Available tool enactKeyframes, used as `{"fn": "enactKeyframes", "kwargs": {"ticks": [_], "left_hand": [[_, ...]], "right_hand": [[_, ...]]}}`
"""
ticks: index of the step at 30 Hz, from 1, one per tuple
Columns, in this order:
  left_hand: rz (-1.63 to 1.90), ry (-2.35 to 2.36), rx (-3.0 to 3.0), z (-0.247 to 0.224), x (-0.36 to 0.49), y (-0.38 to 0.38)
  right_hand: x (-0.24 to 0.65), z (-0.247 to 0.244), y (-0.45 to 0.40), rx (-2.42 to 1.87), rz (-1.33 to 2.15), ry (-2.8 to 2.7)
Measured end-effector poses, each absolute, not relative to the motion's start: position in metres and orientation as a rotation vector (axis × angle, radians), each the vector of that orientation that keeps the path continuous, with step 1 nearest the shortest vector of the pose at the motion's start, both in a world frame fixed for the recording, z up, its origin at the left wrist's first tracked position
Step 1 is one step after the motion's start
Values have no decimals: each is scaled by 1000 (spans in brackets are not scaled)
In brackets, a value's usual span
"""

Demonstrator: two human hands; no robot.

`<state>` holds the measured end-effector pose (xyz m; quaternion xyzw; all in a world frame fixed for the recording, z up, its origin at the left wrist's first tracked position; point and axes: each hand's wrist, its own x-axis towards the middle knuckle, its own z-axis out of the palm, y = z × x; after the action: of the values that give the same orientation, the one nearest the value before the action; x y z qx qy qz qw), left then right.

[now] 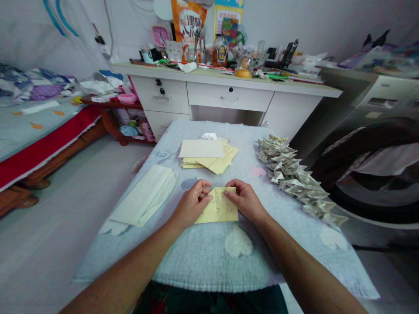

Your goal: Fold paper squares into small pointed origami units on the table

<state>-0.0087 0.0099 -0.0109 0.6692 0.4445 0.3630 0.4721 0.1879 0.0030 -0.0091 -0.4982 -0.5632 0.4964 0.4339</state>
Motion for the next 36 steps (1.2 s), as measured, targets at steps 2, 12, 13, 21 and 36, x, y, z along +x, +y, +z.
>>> {"fn": "enactKeyframes", "kwargs": {"ticks": [2, 12, 13, 21, 36], "left_hand": [[856, 1155, 1833, -11, -9, 10], [674, 1283, 2439, -16, -7, 9], [658, 1282, 2461, -16, -7, 9], [625, 1274, 2536, -17, -7, 8], [602, 1286, 2540, -18, -7, 9]], "right_hand": [[188, -13, 4, -1335, 1068, -1522], [182, -12, 0, -1489, 366, -1987], [182, -13, 0, -1466, 354, -2009], [183, -16, -5, -1341, 360, -2118], [180, -13, -16, -1237, 84, -2414]]}}
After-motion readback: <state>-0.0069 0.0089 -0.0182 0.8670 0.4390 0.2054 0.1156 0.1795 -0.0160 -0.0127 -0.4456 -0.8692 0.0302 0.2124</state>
